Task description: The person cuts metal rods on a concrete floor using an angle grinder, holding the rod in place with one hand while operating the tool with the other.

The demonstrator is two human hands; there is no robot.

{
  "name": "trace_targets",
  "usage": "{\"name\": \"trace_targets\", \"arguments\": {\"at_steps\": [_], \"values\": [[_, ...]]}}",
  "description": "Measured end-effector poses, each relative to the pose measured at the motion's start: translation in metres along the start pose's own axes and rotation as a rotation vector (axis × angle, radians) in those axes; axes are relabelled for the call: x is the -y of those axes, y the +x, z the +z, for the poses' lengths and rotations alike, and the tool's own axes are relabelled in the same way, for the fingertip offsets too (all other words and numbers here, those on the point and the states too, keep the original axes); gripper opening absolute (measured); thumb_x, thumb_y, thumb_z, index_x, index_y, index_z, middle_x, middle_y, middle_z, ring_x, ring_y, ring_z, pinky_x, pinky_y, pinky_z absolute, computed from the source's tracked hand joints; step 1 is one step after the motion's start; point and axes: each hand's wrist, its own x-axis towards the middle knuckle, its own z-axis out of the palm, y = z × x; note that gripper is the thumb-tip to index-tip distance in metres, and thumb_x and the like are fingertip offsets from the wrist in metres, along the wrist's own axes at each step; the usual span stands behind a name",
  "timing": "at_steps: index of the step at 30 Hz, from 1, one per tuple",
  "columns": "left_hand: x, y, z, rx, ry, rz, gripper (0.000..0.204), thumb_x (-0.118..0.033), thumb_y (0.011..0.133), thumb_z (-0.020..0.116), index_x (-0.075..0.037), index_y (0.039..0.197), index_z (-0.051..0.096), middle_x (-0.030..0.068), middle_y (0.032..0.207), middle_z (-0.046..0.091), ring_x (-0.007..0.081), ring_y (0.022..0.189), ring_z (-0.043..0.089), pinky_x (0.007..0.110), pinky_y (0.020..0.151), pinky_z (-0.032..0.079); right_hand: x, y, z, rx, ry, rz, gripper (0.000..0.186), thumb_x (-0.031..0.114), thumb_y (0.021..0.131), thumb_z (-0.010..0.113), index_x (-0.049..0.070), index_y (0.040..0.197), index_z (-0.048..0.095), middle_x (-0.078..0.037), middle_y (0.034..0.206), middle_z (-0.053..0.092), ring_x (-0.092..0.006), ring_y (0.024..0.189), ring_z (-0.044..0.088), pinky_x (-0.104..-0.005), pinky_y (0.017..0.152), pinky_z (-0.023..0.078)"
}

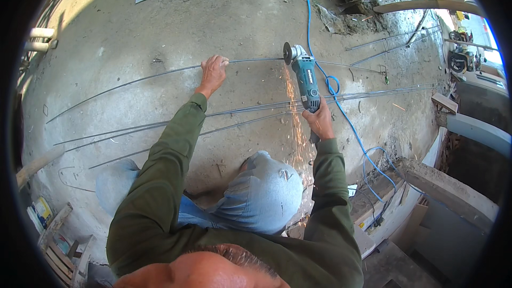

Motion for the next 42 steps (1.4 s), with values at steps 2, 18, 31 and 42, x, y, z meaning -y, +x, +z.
{"name": "trace_targets", "arguments": {"at_steps": [2, 18, 31, 42], "values": [[0.0, 0.001, 0.0, -0.012, -0.004, 0.003, 0.01, -0.017, 0.093, 0.057, -0.011, 0.098, 0.062, 0.0073, 0.097, 0.06, 0.0276, 0.1, 0.055, 0.044, 0.089, 0.032, 0.002, -0.002, -0.002, 0.005, -0.003, -0.005, 0.059, 0.014, 0.067, 0.071, 0.0, 0.121, 0.053, -0.011, 0.093, 0.064, -0.0209, 0.08, 0.06, -0.035, 0.075, 0.049], [0.005, 0.0, 0.001, -0.031, -0.009, 0.004, 0.009, -0.017, 0.091, 0.058, -0.012, 0.098, 0.062, 0.0076, 0.098, 0.06, 0.0275, 0.101, 0.055, 0.044, 0.091, 0.033, 0.016, -0.006, 0.0, -0.008, -0.036, 0.037, 0.054, 0.013, 0.068, 0.071, -0.001, 0.116, 0.053, -0.012, 0.088, 0.063, -0.0206, 0.074, 0.059, -0.0349, 0.069, 0.049], [-0.001, 0.026, -0.009, -0.115, 0.003, 0.05, 0.01, -0.017, 0.092, 0.057, -0.013, 0.098, 0.064, 0.0072, 0.097, 0.061, 0.0281, 0.1, 0.057, 0.045, 0.09, 0.034, -0.009, -0.003, 0.0, -0.05, -0.068, -0.082, 0.056, 0.013, 0.067, 0.072, -0.001, 0.117, 0.053, -0.008, 0.08, 0.06, -0.0169, 0.062, 0.057, -0.0324, 0.057, 0.048], [0.023, 0.018, -0.007, 0.048, 0.13, -0.095, 0.012, -0.019, 0.091, 0.057, -0.016, 0.099, 0.065, 0.0059, 0.099, 0.063, 0.0272, 0.101, 0.057, 0.047, 0.089, 0.034, -0.01, -0.044, 0.001, -0.076, 0.5, 0.167, 0.038, 0.01, 0.075, 0.075, 0.005, 0.104, 0.052, -0.001, 0.071, 0.055, -0.0099, 0.046, 0.051, -0.0255, 0.041, 0.043]]}}
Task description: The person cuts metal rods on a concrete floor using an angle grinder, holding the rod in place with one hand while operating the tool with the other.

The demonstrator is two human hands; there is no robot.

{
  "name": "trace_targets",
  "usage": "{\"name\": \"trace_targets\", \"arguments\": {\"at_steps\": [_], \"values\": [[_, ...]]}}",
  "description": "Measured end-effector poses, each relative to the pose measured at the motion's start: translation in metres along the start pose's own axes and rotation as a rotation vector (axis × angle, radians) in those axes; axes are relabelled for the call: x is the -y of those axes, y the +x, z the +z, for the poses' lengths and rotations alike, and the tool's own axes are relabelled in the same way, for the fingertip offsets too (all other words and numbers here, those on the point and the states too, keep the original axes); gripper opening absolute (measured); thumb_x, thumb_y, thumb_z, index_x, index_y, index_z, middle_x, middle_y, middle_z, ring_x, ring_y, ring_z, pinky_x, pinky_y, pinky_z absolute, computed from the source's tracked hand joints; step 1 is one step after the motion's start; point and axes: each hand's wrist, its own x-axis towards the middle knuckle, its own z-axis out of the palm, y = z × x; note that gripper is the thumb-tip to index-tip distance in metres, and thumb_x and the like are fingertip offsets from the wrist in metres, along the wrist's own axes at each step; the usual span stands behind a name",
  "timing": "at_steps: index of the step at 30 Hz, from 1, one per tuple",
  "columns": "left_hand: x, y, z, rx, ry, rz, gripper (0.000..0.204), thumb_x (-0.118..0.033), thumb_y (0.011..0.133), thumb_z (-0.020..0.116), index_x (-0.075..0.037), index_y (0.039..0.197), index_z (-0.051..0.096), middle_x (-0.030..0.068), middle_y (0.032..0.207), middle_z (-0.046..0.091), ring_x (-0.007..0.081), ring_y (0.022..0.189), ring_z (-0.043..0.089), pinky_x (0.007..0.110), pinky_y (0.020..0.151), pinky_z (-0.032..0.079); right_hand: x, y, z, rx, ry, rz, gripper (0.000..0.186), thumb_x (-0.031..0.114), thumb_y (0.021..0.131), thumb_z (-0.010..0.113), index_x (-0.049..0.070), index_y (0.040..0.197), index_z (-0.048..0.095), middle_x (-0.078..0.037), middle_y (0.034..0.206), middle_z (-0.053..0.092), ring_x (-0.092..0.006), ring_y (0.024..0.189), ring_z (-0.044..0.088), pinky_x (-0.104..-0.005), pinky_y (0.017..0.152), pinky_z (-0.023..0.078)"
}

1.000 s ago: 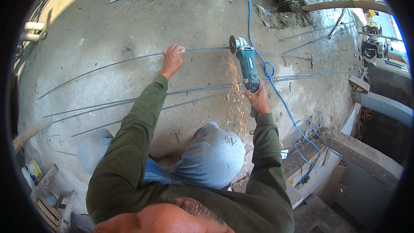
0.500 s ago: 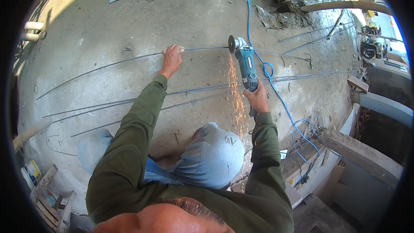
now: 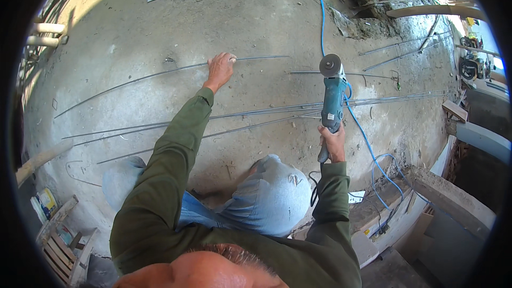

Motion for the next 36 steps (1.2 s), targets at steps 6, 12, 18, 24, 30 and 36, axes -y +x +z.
{"name": "trace_targets", "arguments": {"at_steps": [6, 12, 18, 24, 30, 36], "values": [[-0.015, 0.055, -0.006, -0.009, -0.141, 0.04, 0.016, -0.017, 0.09, 0.057, -0.012, 0.101, 0.068, 0.0096, 0.102, 0.066, 0.0303, 0.104, 0.058, 0.048, 0.091, 0.038, -0.005, -0.022, -0.001, 0.017, 0.017, -0.024, 0.037, 0.022, 0.08, 0.076, 0.005, 0.101, 0.052, -0.001, 0.069, 0.053, -0.0106, 0.046, 0.051, -0.0253, 0.042, 0.043], [0.013, 0.045, -0.032, 0.014, 0.114, 0.271, 0.026, -0.021, 0.088, 0.061, -0.008, 0.109, 0.066, 0.0104, 0.119, 0.057, 0.0286, 0.119, 0.052, 0.046, 0.102, 0.035, -0.021, -0.021, 0.014, 0.059, 0.04, 0.0, 0.041, 0.024, 0.084, 0.074, 0.003, 0.11, 0.05, -0.003, 0.068, 0.053, -0.0123, 0.047, 0.051, -0.0266, 0.043, 0.041], [0.044, 0.036, -0.145, 0.79, 0.643, 0.365, 0.03, -0.028, 0.087, 0.065, -0.007, 0.109, 0.064, 0.0137, 0.109, 0.065, 0.0339, 0.101, 0.064, 0.052, 0.088, 0.046, -0.025, -0.015, 0.012, 0.064, 0.002, -0.012, 0.046, 0.033, 0.085, 0.074, 0.003, 0.111, 0.05, -0.002, 0.061, 0.049, -0.0115, 0.048, 0.048, -0.0254, 0.045, 0.037], [0.117, -0.085, -0.238, 0.821, 0.561, 0.171, 0.032, -0.027, 0.087, 0.065, -0.007, 0.112, 0.063, 0.0125, 0.108, 0.063, 0.0336, 0.099, 0.064, 0.047, 0.083, 0.047, 0.001, 0.011, 0.046, 0.107, -0.088, -0.067, 0.045, 0.034, 0.087, 0.072, 0.003, 0.112, 0.05, -0.002, 0.061, 0.048, -0.0115, 0.047, 0.048, -0.0254, 0.044, 0.036], [0.212, -0.223, -0.245, 0.344, 0.387, -0.074, 0.037, -0.023, 0.086, 0.066, -0.007, 0.119, 0.059, 0.0119, 0.113, 0.059, 0.0308, 0.11, 0.056, 0.045, 0.089, 0.044, 0.037, 0.023, 0.115, 0.212, -0.092, -0.21, 0.04, 0.04, 0.088, 0.071, 0.006, 0.098, 0.053, -0.001, 0.062, 0.049, -0.0105, 0.048, 0.048, -0.0239, 0.044, 0.037], [0.22, -0.221, -0.217, 0.2, 0.28, 0.001, 0.018, -0.017, 0.086, 0.063, -0.008, 0.101, 0.066, 0.0074, 0.103, 0.06, 0.0274, 0.107, 0.056, 0.042, 0.091, 0.041, 0.028, 0.026, 0.116, 0.21, -0.044, -0.206, 0.042, 0.033, 0.087, 0.071, 0.003, 0.108, 0.051, -0.002, 0.067, 0.051, -0.0112, 0.048, 0.049, -0.025, 0.045, 0.038]]}}
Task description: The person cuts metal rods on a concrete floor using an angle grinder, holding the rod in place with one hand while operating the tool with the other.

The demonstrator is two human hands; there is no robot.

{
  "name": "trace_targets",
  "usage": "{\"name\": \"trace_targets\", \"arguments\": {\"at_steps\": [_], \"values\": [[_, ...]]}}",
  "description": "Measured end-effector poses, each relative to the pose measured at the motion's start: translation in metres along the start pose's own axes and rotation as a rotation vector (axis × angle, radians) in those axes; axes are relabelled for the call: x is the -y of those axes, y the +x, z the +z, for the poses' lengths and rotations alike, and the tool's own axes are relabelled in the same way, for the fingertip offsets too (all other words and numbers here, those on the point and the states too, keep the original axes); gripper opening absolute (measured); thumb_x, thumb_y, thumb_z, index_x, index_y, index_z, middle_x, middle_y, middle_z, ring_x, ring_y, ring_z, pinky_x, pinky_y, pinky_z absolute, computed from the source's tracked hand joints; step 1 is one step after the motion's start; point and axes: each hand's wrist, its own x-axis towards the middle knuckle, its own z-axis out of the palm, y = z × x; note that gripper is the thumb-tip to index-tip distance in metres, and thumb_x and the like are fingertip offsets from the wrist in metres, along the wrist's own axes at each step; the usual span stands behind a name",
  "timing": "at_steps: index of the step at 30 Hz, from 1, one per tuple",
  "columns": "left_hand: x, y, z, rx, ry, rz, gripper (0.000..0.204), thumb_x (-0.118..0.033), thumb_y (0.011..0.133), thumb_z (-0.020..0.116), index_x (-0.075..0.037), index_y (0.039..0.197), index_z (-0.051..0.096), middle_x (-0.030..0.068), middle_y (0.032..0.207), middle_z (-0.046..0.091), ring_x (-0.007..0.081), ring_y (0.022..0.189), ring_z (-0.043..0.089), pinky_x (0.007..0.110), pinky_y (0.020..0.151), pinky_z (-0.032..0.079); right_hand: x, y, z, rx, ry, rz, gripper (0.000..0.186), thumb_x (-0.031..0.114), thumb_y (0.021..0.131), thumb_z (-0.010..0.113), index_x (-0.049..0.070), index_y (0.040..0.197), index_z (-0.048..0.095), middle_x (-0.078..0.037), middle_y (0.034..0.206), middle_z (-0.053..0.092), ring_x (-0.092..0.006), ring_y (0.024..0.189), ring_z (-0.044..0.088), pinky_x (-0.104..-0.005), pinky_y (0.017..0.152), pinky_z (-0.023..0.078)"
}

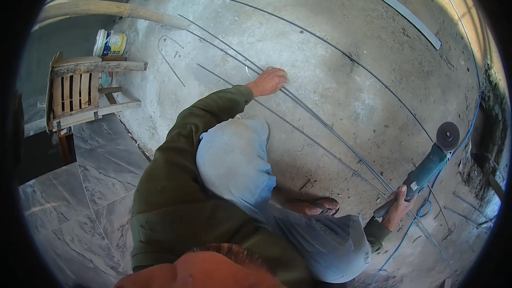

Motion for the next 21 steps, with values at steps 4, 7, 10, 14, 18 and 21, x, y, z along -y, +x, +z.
{"name": "trace_targets", "arguments": {"at_steps": [4, 7, 10, 14, 18, 21], "values": [[-0.006, 0.006, -0.007, 0.052, -0.011, 0.075, 0.012, -0.018, 0.087, 0.063, -0.007, 0.09, 0.064, 0.0088, 0.098, 0.059, 0.0305, 0.099, 0.056, 0.043, 0.087, 0.04, 0.019, -0.005, 0.032, -0.03, 0.117, 0.036, 0.04, 0.028, 0.084, 0.076, 0.002, 0.106, 0.053, -0.002, 0.069, 0.055, -0.0095, 0.051, 0.052, -0.0242, 0.046, 0.041], [0.001, -0.018, -0.011, 0.055, 0.025, 0.105, 0.014, -0.015, 0.087, 0.064, -0.005, 0.096, 0.066, 0.0129, 0.101, 0.063, 0.0323, 0.101, 0.057, 0.044, 0.09, 0.041, 0.032, 0.001, 0.059, 0.008, 0.229, 0.106, 0.046, 0.026, 0.077, 0.082, 0.003, 0.107, 0.055, -0.001, 0.074, 0.056, -0.0083, 0.055, 0.053, -0.0235, 0.047, 0.043], [-0.014, -0.006, -0.003, 0.121, 0.013, 0.131, 0.01, -0.014, 0.089, 0.06, -0.004, 0.092, 0.059, 0.0132, 0.095, 0.058, 0.0331, 0.093, 0.055, 0.044, 0.085, 0.039, 0.012, -0.001, 0.047, -0.021, 0.233, 0.111, 0.071, 0.038, 0.069, 0.087, 0.002, 0.119, 0.053, -0.002, 0.082, 0.057, -0.0091, 0.056, 0.054, -0.0236, 0.048, 0.045], [-0.012, 0.001, 0.007, 0.217, 0.081, 0.156, 0.011, -0.013, 0.091, 0.058, -0.003, 0.094, 0.055, 0.0143, 0.094, 0.054, 0.0336, 0.092, 0.052, 0.044, 0.084, 0.038, 0.013, -0.011, 0.036, -0.03, 0.279, 0.1, 0.078, 0.041, 0.068, 0.087, 0.001, 0.124, 0.051, -0.003, 0.082, 0.057, -0.0091, 0.054, 0.054, -0.0231, 0.046, 0.046], [-0.008, -0.002, 0.001, 0.242, 0.015, 0.109, 0.008, -0.009, 0.092, 0.053, -0.001, 0.093, 0.053, 0.0174, 0.093, 0.052, 0.0359, 0.092, 0.051, 0.045, 0.083, 0.039, 0.019, -0.016, 0.033, -0.048, 0.279, 0.097, 0.078, 0.042, 0.067, 0.087, 0.0, 0.122, 0.051, -0.004, 0.083, 0.058, -0.0088, 0.055, 0.055, -0.0223, 0.045, 0.047], [-0.01, 0.0, -0.005, 0.261, -0.038, 0.098, 0.006, -0.006, 0.092, 0.051, 0.0, 0.092, 0.052, 0.0189, 0.093, 0.052, 0.0371, 0.091, 0.05, 0.046, 0.082, 0.039, 0.021, -0.017, 0.032, -0.063, 0.292, 0.075, 0.078, 0.041, 0.067, 0.087, 0.0, 0.122, 0.051, -0.004, 0.083, 0.058, -0.0086, 0.054, 0.055, -0.0218, 0.045, 0.046]]}}
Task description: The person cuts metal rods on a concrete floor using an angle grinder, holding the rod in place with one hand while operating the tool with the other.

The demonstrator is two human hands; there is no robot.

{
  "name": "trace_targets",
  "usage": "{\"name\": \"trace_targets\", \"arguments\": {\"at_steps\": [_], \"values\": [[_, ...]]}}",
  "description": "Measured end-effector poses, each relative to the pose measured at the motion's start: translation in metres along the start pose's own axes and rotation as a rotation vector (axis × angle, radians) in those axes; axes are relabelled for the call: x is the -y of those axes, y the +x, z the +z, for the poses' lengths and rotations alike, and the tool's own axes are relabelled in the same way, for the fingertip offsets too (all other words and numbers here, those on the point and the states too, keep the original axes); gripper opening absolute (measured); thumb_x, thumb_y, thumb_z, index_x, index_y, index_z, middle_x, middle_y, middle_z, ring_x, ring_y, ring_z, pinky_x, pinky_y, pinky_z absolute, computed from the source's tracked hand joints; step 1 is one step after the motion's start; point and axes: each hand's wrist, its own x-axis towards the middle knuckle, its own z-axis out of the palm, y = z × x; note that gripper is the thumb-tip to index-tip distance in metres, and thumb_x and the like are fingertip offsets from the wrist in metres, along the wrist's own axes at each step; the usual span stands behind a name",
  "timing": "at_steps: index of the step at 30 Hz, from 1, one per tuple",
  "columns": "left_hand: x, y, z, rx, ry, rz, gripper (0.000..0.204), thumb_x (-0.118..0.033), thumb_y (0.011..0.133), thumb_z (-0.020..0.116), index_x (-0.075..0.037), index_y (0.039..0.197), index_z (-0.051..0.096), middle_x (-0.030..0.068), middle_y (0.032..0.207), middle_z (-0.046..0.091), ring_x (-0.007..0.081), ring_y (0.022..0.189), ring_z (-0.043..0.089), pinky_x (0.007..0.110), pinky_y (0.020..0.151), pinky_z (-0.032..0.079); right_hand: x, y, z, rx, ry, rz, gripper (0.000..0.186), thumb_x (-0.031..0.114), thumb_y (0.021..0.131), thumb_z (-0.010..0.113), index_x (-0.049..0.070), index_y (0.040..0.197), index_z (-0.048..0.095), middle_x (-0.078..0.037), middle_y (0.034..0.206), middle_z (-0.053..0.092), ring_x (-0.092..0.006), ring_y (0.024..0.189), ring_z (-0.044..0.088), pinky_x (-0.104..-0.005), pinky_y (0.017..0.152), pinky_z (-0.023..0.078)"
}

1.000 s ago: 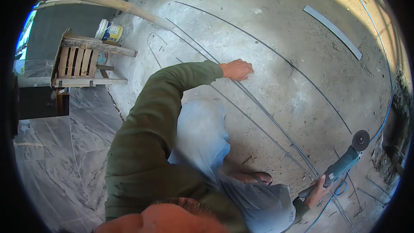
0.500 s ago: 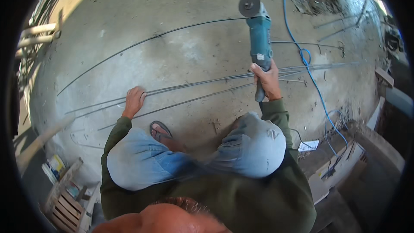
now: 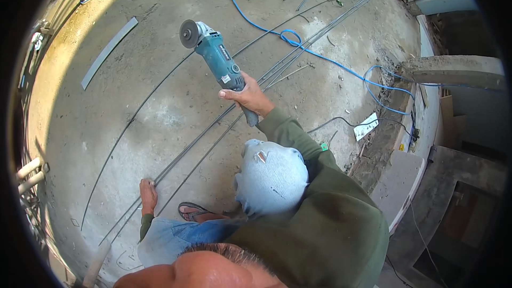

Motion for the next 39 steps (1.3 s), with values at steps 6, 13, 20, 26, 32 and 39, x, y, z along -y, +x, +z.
{"name": "trace_targets", "arguments": {"at_steps": [6, 13, 20, 26, 32, 39], "values": [[-0.003, 0.012, -0.012, -0.045, 0.019, 0.007, 0.007, -0.005, 0.092, 0.05, 0.001, 0.092, 0.052, 0.0194, 0.093, 0.051, 0.037, 0.09, 0.049, 0.046, 0.081, 0.039, 0.003, -0.001, -0.006, 0.004, -0.032, -0.021, 0.075, 0.039, 0.07, 0.085, 0.001, 0.123, 0.05, -0.003, 0.079, 0.058, -0.009, 0.051, 0.055, -0.0236, 0.044, 0.047], [-0.007, 0.012, -0.018, -0.104, -0.01, -0.065, 0.007, -0.007, 0.093, 0.051, 0.0, 0.093, 0.053, 0.0184, 0.094, 0.052, 0.0365, 0.091, 0.05, 0.046, 0.082, 0.039, -0.006, 0.001, -0.005, 0.004, -0.026, -0.033, 0.072, 0.038, 0.069, 0.087, 0.0, 0.12, 0.052, -0.003, 0.08, 0.057, -0.0088, 0.052, 0.054, -0.0224, 0.044, 0.046], [-0.047, 0.022, -0.009, -0.171, 0.084, 0.105, 0.028, -0.02, 0.088, 0.065, -0.003, 0.109, 0.059, 0.0162, 0.111, 0.058, 0.0351, 0.106, 0.053, 0.045, 0.09, 0.04, -0.006, 0.009, -0.009, -0.008, -0.1, -0.041, 0.067, 0.039, 0.071, 0.086, 0.0, 0.115, 0.054, -0.002, 0.076, 0.057, -0.0085, 0.051, 0.053, -0.0219, 0.044, 0.045], [-0.065, 0.042, 0.03, -0.084, 0.012, 0.171, 0.023, -0.013, 0.086, 0.066, -0.002, 0.106, 0.064, 0.0158, 0.104, 0.062, 0.0346, 0.097, 0.058, 0.042, 0.084, 0.046, 0.001, 0.0, -0.012, -0.047, -0.024, -0.03, 0.066, 0.039, 0.07, 0.086, 0.0, 0.114, 0.055, -0.002, 0.076, 0.058, -0.0084, 0.051, 0.053, -0.0217, 0.044, 0.045], [-0.051, 0.033, 0.026, -0.13, -0.017, 0.213, 0.012, -0.009, 0.088, 0.062, -0.001, 0.097, 0.066, 0.0154, 0.092, 0.063, 0.0354, 0.085, 0.061, 0.043, 0.075, 0.049, -0.002, -0.001, -0.008, -0.026, -0.011, -0.029, 0.068, 0.038, 0.07, 0.087, 0.002, 0.116, 0.054, -0.003, 0.077, 0.059, -0.0079, 0.052, 0.053, -0.0214, 0.044, 0.045], [-0.086, 0.037, -0.026, -0.266, -0.066, 0.12, 0.01, -0.008, 0.093, 0.058, 0.0, 0.097, 0.063, 0.0162, 0.088, 0.062, 0.0352, 0.08, 0.062, 0.042, 0.069, 0.048, 0.008, -0.006, -0.013, -0.029, -0.037, -0.042, 0.073, 0.04, 0.068, 0.087, 0.002, 0.12, 0.052, -0.002, 0.077, 0.059, -0.008, 0.053, 0.054, -0.0216, 0.045, 0.046]]}}
